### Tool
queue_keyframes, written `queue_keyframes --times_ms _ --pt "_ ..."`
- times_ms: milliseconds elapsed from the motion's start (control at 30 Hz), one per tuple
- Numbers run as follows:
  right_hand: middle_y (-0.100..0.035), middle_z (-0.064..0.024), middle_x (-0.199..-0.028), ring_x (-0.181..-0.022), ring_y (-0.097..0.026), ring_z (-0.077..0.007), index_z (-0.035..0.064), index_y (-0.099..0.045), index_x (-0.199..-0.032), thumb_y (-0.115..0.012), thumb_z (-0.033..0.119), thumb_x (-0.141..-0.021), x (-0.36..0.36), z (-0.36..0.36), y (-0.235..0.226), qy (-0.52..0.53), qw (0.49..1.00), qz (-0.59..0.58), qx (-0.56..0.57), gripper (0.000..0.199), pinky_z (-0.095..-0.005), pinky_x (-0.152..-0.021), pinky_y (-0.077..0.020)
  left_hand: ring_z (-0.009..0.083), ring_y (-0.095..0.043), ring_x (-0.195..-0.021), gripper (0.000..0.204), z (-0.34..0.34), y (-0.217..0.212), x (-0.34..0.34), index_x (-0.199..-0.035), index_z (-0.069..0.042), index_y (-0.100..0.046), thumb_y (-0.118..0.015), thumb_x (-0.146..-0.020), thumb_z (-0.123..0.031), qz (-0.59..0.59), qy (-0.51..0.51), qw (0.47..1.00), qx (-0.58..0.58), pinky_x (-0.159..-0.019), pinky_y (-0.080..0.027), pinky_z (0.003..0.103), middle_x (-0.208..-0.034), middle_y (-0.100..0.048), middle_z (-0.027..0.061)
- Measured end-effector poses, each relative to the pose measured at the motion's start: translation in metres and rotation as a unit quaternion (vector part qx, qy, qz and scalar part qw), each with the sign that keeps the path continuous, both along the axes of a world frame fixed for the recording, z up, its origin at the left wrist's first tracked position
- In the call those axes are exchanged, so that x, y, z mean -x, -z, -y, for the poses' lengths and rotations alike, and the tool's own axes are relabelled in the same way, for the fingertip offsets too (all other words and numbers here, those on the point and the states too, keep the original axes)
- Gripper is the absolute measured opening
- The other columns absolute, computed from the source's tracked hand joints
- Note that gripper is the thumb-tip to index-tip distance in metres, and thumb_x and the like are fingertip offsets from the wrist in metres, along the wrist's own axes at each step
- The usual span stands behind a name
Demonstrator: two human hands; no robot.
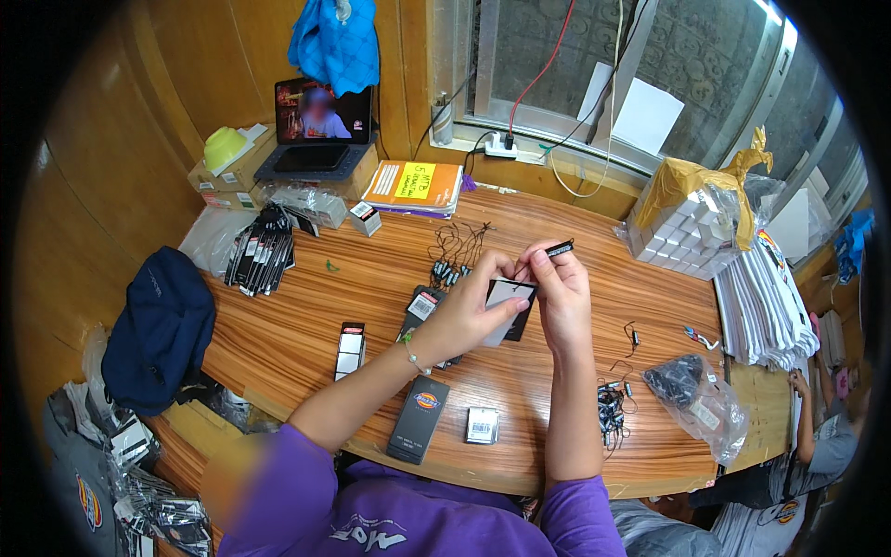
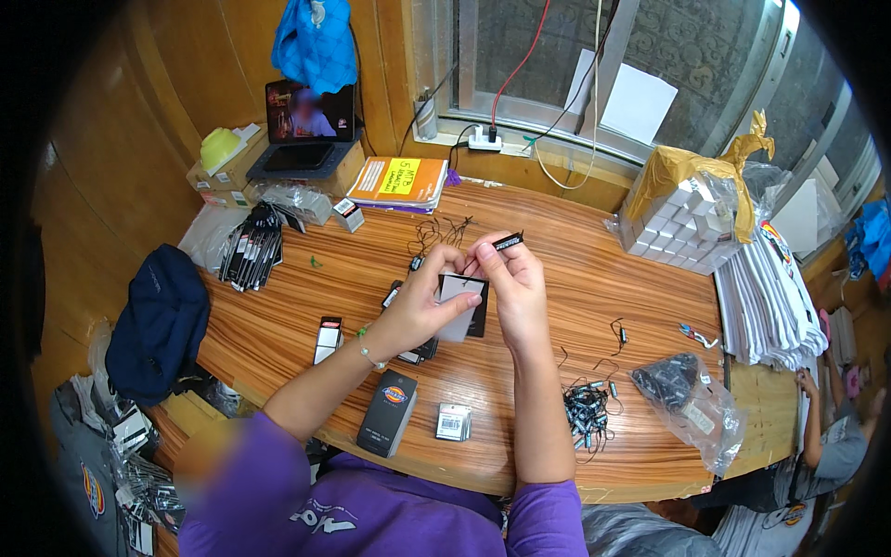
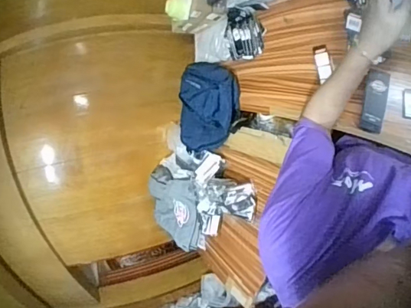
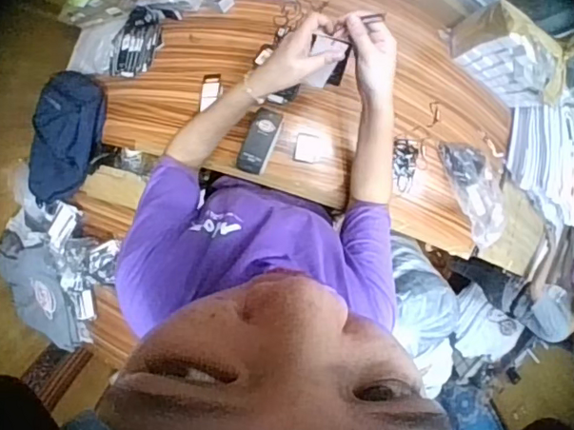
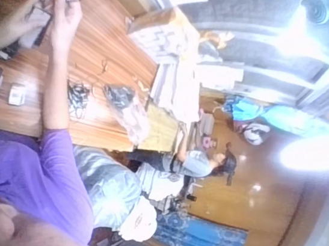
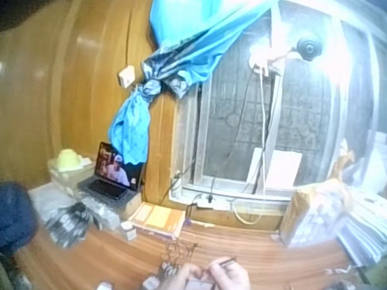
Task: The person repeatedly picks up small black rectangular boxes and thin black wires from a wooden table. They attach the wires to the boxes and place the assembled units into a growing pile. A laptop is visible in the background.
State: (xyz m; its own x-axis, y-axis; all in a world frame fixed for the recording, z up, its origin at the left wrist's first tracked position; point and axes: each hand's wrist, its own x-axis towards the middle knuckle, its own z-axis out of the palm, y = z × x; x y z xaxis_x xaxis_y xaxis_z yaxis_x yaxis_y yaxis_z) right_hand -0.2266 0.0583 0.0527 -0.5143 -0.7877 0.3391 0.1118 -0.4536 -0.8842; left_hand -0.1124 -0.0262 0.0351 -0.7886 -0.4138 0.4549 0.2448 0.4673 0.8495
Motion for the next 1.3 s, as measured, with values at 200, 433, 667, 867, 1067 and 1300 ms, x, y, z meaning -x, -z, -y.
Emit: queue_keyframes --times_ms 200,433,667,867,1067,1300 --pt "-0.056 -0.0014 -0.079 -0.071 -0.047 -0.0090 0.0027 -0.058 -0.088 -0.049 0.019 -0.091 0.011 -0.010 -0.004 -0.026 0.998 -0.035 -0.034 0.019 -0.0222 -0.068 -0.0392 0.0116 -0.057 -0.079 0.022 0.008 -0.007 -0.009 -0.102 -0.005 -0.042 -0.052 -0.083 -0.004 0.026 0.054 0.998 -0.033 -0.072 -0.045 0.026 -0.091 -0.053 0.0070" --pt "-0.053 0.0002 -0.077 -0.069 -0.045 -0.0073 0.0039 -0.057 -0.089 -0.046 0.020 -0.092 0.009 -0.004 -0.003 -0.036 0.998 -0.003 -0.059 0.020 -0.0209 -0.066 -0.0373 0.0206 -0.048 -0.104 0.037 0.009 -0.001 -0.025 -0.122 -0.007 -0.039 -0.050 -0.088 -0.017 0.068 0.024 0.997 0.002 -0.088 -0.038 0.033 -0.105 -0.047 0.0104" --pt "-0.054 -0.0042 -0.083 -0.067 -0.048 -0.0095 0.0065 -0.052 -0.082 -0.044 0.021 -0.093 0.029 -0.001 0.010 -0.030 0.995 0.093 0.014 0.020 -0.0216 -0.061 -0.0402 0.0239 -0.049 -0.092 0.024 0.028 0.018 -0.042 -0.100 -0.005 -0.050 -0.056 -0.084 -0.021 0.097 -0.043 0.992 0.072 -0.083 -0.039 0.033 -0.095 -0.050 0.0108" --pt "-0.055 -0.0105 -0.082 -0.067 -0.053 -0.0148 0.0073 -0.047 -0.080 -0.043 0.024 -0.094 0.039 -0.012 0.006 -0.005 0.993 0.098 0.058 0.022 -0.0251 -0.063 -0.0450 0.0229 -0.053 -0.085 0.019 0.037 0.012 -0.047 -0.089 -0.002 -0.052 -0.059 -0.078 -0.016 0.126 -0.006 0.989 0.081 -0.077 -0.043 0.032 -0.087 -0.055 0.0085" --pt "-0.055 -0.0111 -0.079 -0.067 -0.051 -0.0161 0.0073 -0.044 -0.080 -0.043 0.025 -0.094 0.035 -0.012 -0.011 -0.002 0.992 0.101 0.075 0.023 -0.0265 -0.064 -0.0446 0.0210 -0.052 -0.089 0.017 0.053 0.018 -0.048 -0.095 0.000 -0.054 -0.051 -0.082 -0.010 0.085 0.040 0.995 0.025 -0.081 -0.042 0.030 -0.094 -0.054 0.0098" --pt "-0.055 -0.0102 -0.079 -0.067 -0.052 -0.0150 0.0076 -0.043 -0.081 -0.038 0.023 -0.096 0.031 0.009 -0.053 -0.002 0.999 -0.006 0.049 0.022 -0.0259 -0.065 -0.0440 0.0149 -0.049 -0.096 0.027 0.069 0.024 -0.044 -0.114 -0.001 -0.049 -0.042 -0.089 -0.007 0.003 0.047 0.998 0.036 -0.091 -0.037 0.029 -0.101 -0.051 0.0089"
